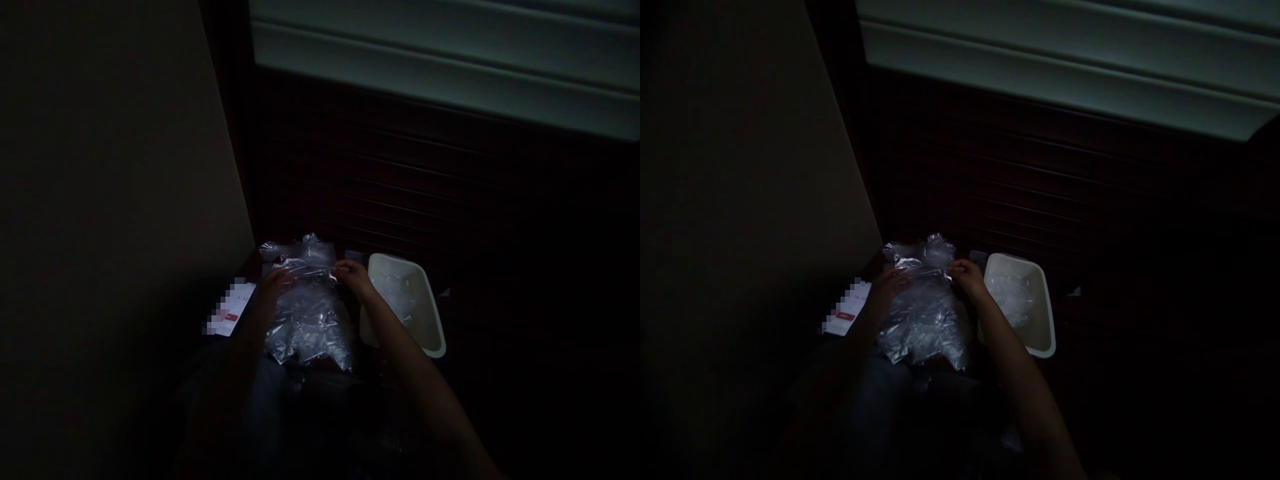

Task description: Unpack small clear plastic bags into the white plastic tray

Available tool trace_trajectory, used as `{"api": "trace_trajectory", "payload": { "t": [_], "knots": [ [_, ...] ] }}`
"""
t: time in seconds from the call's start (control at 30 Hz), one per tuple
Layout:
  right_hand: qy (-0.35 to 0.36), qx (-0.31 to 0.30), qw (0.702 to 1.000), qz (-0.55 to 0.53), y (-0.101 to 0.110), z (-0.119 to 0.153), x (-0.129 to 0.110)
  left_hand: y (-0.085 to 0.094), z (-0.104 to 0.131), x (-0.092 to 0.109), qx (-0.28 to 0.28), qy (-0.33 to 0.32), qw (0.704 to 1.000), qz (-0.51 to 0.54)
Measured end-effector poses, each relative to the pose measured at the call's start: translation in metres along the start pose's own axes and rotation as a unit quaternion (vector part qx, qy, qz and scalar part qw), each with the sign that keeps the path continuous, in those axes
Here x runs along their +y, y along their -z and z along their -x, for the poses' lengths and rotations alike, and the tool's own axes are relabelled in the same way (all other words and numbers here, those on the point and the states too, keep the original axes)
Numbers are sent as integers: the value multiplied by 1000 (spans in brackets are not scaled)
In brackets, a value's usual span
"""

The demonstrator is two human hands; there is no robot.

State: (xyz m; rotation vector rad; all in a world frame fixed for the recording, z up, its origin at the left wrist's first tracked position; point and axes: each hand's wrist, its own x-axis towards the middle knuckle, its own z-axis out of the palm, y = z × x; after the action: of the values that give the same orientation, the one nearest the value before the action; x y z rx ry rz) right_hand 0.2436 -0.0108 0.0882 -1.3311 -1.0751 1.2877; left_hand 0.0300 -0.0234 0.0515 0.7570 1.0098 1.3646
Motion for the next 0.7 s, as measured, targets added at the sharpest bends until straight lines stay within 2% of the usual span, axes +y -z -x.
{"api": "trace_trajectory", "payload": {
  "t": [0.53, 0.7],
  "knots": [
    [-25, -21, 998, -55, 5, -3, 5, 5, 1, 0, -42, -16, 999, 13],
    [-27, -16, 999, -43, 4, -4, 4, 6, -2, -3, -26, -6, 1000, 2]
  ]
}}
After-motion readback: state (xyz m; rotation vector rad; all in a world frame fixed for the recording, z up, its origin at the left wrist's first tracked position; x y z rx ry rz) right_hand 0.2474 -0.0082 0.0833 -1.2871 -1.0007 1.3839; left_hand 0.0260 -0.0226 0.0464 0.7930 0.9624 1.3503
